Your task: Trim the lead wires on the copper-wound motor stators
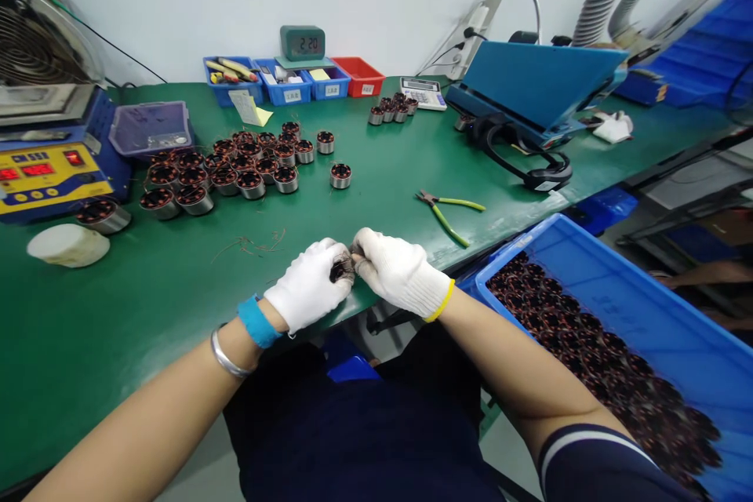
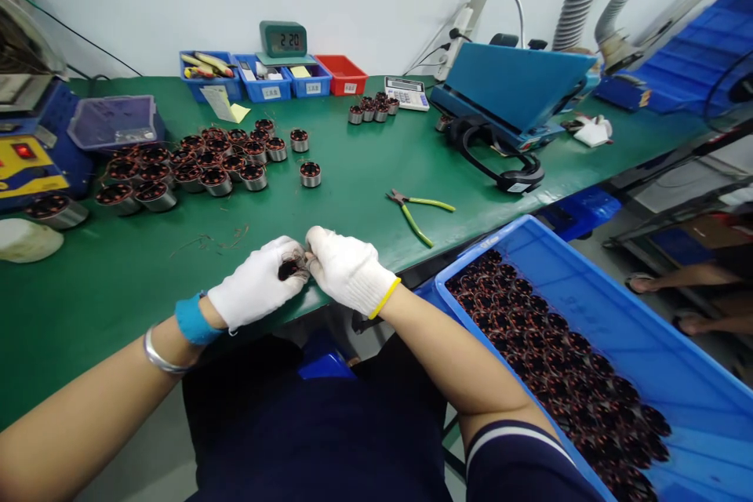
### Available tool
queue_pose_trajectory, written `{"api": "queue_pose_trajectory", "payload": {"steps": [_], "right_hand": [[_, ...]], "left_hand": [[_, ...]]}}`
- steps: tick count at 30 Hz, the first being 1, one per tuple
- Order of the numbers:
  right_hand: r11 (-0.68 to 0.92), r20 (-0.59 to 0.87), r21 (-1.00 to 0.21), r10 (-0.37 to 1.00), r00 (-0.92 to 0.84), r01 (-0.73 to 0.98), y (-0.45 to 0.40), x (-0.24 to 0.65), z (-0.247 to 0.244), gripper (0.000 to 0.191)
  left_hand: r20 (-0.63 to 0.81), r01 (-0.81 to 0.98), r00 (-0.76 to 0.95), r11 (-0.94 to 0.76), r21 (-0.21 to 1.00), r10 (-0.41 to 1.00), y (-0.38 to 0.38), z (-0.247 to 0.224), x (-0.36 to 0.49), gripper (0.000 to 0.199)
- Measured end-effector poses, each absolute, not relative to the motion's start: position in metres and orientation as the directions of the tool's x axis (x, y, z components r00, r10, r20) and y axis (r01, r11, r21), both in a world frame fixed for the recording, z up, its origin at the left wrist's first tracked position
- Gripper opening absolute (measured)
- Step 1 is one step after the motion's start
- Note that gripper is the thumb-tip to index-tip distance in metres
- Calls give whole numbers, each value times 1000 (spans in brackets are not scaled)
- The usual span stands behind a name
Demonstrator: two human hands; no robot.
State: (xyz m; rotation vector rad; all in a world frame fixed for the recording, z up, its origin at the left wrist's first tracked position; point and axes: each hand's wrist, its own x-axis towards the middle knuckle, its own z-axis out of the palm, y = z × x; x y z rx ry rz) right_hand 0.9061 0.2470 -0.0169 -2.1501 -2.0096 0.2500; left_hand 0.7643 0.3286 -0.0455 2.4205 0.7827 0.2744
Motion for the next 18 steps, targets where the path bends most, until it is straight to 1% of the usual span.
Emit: {"api": "queue_pose_trajectory", "payload": {"steps": [2, 5, 9, 15, 18], "right_hand": [[-79, -18, -291, 997, 77, 953, 249, 908, -18, 17], [-100, -24, -386, 995, 98, 917, 248, 911, -26, 14], [-135, -50, -490, 991, 126, 861, 244, 913, -34, 14], [-220, -169, -561, 974, 151, 798, 248, 913, -33, 15], [-257, -150, -653, 966, 210, 713, 241, 915, -35, 19]], "left_hand": [[37, 463, 802, -659, 592, 596, 329, -48, 764, 6], [80, 396, 821, -665, 633, 565, 331, -52, 762, 9], [160, 320, 823, -677, 663, 545, 333, -57, 759, 9], [243, 237, 840, -730, 641, 486, 333, -61, 759, 14], [258, 240, 830, -734, 635, 495, 334, -62, 758, 13]]}}
